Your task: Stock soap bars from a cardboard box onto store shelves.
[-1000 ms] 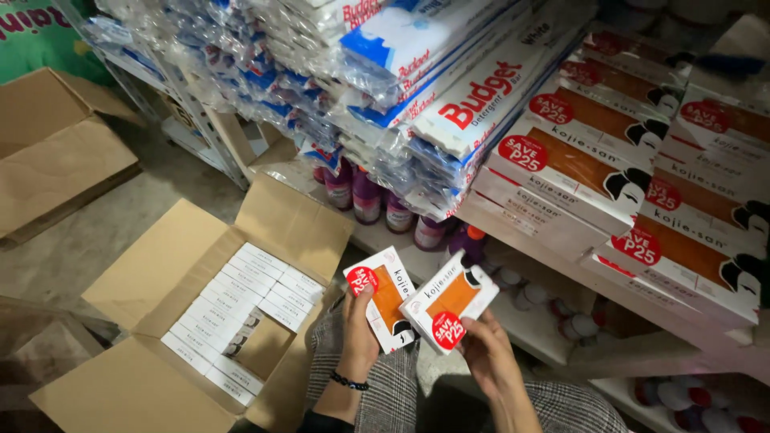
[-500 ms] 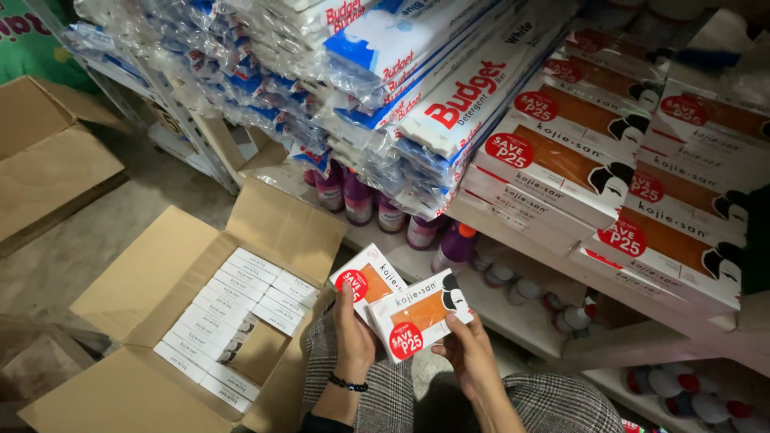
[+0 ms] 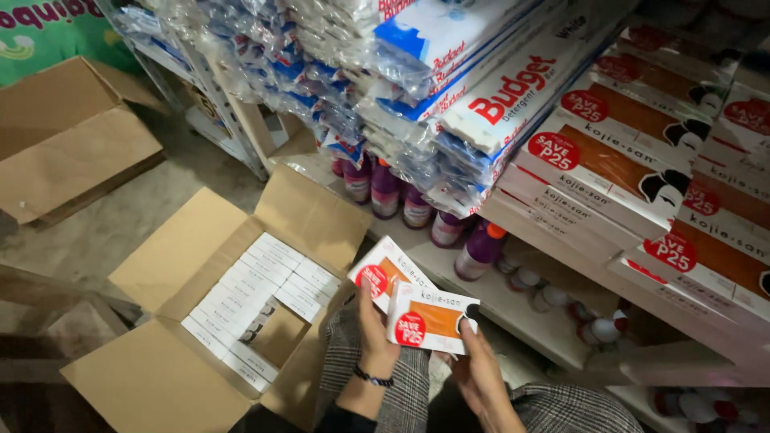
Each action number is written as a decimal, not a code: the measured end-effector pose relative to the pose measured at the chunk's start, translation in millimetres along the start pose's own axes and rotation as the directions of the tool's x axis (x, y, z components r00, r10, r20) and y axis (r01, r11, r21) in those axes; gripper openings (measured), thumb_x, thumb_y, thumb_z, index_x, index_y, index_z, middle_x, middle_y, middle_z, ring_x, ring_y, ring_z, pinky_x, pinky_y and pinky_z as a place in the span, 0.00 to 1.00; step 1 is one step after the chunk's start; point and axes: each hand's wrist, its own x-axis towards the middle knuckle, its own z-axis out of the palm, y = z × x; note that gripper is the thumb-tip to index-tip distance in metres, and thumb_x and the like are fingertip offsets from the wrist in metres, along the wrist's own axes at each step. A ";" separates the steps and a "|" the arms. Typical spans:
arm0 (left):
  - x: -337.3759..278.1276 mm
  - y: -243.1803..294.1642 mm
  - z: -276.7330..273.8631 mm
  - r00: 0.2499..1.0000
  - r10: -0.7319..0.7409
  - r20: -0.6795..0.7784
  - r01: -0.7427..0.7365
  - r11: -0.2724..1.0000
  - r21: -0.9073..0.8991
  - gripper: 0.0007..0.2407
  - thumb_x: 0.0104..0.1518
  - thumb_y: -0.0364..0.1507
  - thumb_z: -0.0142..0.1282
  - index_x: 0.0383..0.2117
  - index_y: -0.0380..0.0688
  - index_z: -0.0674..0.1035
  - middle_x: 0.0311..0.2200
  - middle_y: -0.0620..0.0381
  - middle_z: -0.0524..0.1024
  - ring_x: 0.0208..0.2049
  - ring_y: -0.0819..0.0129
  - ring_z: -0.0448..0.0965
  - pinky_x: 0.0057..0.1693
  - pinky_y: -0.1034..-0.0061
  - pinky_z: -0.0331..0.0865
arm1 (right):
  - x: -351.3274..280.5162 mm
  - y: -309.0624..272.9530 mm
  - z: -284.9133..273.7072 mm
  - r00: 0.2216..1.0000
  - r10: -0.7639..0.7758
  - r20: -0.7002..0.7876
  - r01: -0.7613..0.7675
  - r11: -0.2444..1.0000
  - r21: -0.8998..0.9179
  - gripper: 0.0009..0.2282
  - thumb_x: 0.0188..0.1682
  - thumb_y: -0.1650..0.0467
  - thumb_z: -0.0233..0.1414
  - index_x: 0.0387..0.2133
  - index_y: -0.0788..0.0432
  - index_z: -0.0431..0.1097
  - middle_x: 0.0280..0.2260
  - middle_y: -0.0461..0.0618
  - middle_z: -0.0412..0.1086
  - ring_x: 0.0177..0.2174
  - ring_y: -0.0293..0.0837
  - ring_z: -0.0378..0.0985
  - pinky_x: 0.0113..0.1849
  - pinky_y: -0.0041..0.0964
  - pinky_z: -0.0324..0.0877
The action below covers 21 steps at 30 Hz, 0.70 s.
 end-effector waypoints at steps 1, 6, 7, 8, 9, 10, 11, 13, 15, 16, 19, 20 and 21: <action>-2.4 -6.6 -2.4 1.000 -0.001 0.003 0.001 1.000 0.000 0.25 0.63 0.46 0.43 0.59 0.40 0.69 0.54 0.50 0.75 0.54 0.58 0.76 0.59 0.62 0.69 | -0.4 -1.3 4.1 1.000 -0.003 -0.001 0.003 1.000 0.000 0.19 0.55 0.62 0.49 0.56 0.59 0.65 0.48 0.56 0.75 0.42 0.49 0.78 0.39 0.47 0.73; -27.2 -34.7 -9.5 0.984 0.152 0.098 -0.160 0.984 0.081 0.25 0.63 0.41 0.49 0.61 0.37 0.66 0.58 0.49 0.71 0.60 0.62 0.71 0.64 0.66 0.66 | -17.8 -8.4 30.8 0.999 -0.028 -0.018 0.032 0.953 0.301 0.23 0.53 0.59 0.44 0.54 0.62 0.64 0.50 0.57 0.74 0.49 0.55 0.78 0.51 0.58 0.72; -24.5 -29.2 -19.3 0.982 0.161 0.096 -0.168 0.983 0.077 0.25 0.63 0.41 0.49 0.61 0.37 0.66 0.58 0.49 0.71 0.60 0.62 0.71 0.64 0.66 0.66 | -13.4 -6.3 27.7 1.000 -0.027 -0.010 0.029 0.955 0.296 0.23 0.53 0.59 0.44 0.54 0.62 0.64 0.50 0.57 0.74 0.49 0.55 0.78 0.51 0.58 0.72; -22.3 -23.6 -28.6 0.989 0.093 0.111 -0.116 0.969 0.219 0.26 0.62 0.41 0.51 0.62 0.38 0.65 0.58 0.50 0.72 0.58 0.63 0.70 0.61 0.67 0.65 | -9.5 -4.8 24.8 0.998 -0.058 0.024 0.048 0.954 0.296 0.23 0.54 0.59 0.44 0.56 0.63 0.63 0.51 0.58 0.73 0.50 0.55 0.76 0.51 0.60 0.69; -21.4 -15.9 -39.4 0.993 0.022 0.114 -0.062 0.929 0.364 0.27 0.61 0.41 0.53 0.62 0.39 0.64 0.57 0.51 0.72 0.55 0.64 0.70 0.58 0.68 0.64 | -6.6 -0.8 23.1 0.995 -0.086 0.058 0.064 0.951 0.303 0.23 0.55 0.59 0.44 0.58 0.63 0.62 0.53 0.59 0.71 0.51 0.56 0.74 0.52 0.61 0.67; -25.4 12.6 -28.7 0.993 0.029 0.111 -0.068 0.928 0.365 0.27 0.61 0.41 0.53 0.62 0.39 0.64 0.57 0.51 0.72 0.55 0.64 0.70 0.58 0.68 0.64 | -4.8 -2.0 23.2 0.995 -0.082 0.064 0.058 0.951 0.303 0.23 0.55 0.59 0.44 0.58 0.63 0.62 0.53 0.59 0.71 0.51 0.56 0.74 0.52 0.61 0.67; -29.2 39.8 -17.9 0.986 -0.011 0.166 -0.091 0.800 0.594 0.28 0.59 0.42 0.55 0.61 0.39 0.66 0.53 0.51 0.75 0.51 0.64 0.73 0.55 0.69 0.66 | -2.7 -3.5 22.4 0.991 -0.129 0.037 0.115 0.959 0.259 0.23 0.56 0.61 0.43 0.60 0.62 0.59 0.55 0.58 0.69 0.53 0.54 0.72 0.54 0.58 0.65; -37.7 79.2 2.4 0.978 -0.061 0.201 -0.122 0.616 0.779 0.29 0.57 0.44 0.57 0.60 0.39 0.67 0.49 0.51 0.78 0.47 0.63 0.75 0.52 0.69 0.69 | -0.4 -4.2 23.0 0.985 -0.171 0.014 0.165 0.963 0.211 0.23 0.56 0.62 0.41 0.62 0.61 0.57 0.57 0.56 0.67 0.55 0.52 0.71 0.57 0.54 0.64; -45.5 105.7 22.5 0.903 0.028 0.430 -0.428 0.168 0.888 0.29 0.55 0.46 0.59 0.55 0.35 0.71 0.42 0.49 0.80 0.45 0.61 0.79 0.51 0.68 0.73 | 1.2 -2.7 28.0 0.905 -0.394 0.163 0.406 0.913 -0.048 0.26 0.58 0.65 0.43 0.68 0.62 0.49 0.59 0.56 0.63 0.58 0.49 0.65 0.59 0.48 0.58; -42.5 102.2 10.1 0.903 0.033 0.428 -0.427 0.163 0.889 0.29 0.55 0.46 0.59 0.55 0.35 0.71 0.42 0.49 0.80 0.45 0.61 0.79 0.51 0.68 0.73 | -1.8 -4.8 35.7 0.905 -0.391 0.167 0.403 0.914 -0.044 0.26 0.58 0.65 0.43 0.68 0.62 0.49 0.59 0.56 0.63 0.58 0.49 0.65 0.59 0.48 0.58; -34.9 90.3 -21.0 0.892 0.178 0.415 -0.451 0.303 0.840 0.27 0.59 0.47 0.54 0.57 0.40 0.71 0.39 0.50 0.81 0.41 0.61 0.82 0.45 0.68 0.75 | -6.0 -1.0 46.9 0.784 -0.534 0.316 0.616 0.610 -0.498 0.31 0.55 0.67 0.46 0.69 0.63 0.39 0.64 0.54 0.54 0.62 0.49 0.57 0.59 0.43 0.54; -32.7 86.0 -26.9 0.890 0.258 0.377 -0.453 0.392 0.801 0.23 0.62 0.46 0.50 0.55 0.40 0.73 0.40 0.50 0.82 0.41 0.62 0.83 0.46 0.68 0.75 | -3.3 7.2 43.6 0.747 -0.544 0.382 0.662 0.561 -0.496 0.32 0.55 0.68 0.49 0.68 0.65 0.40 0.64 0.58 0.53 0.63 0.52 0.55 0.61 0.44 0.52; -29.6 81.7 -32.0 0.883 0.331 0.332 -0.460 0.476 0.749 0.21 0.65 0.44 0.47 0.53 0.40 0.75 0.40 0.50 0.82 0.42 0.62 0.83 0.48 0.68 0.75 | -0.3 14.7 40.5 0.706 -0.551 0.444 0.707 0.510 -0.490 0.32 0.54 0.70 0.52 0.67 0.66 0.40 0.64 0.62 0.52 0.64 0.56 0.53 0.62 0.45 0.49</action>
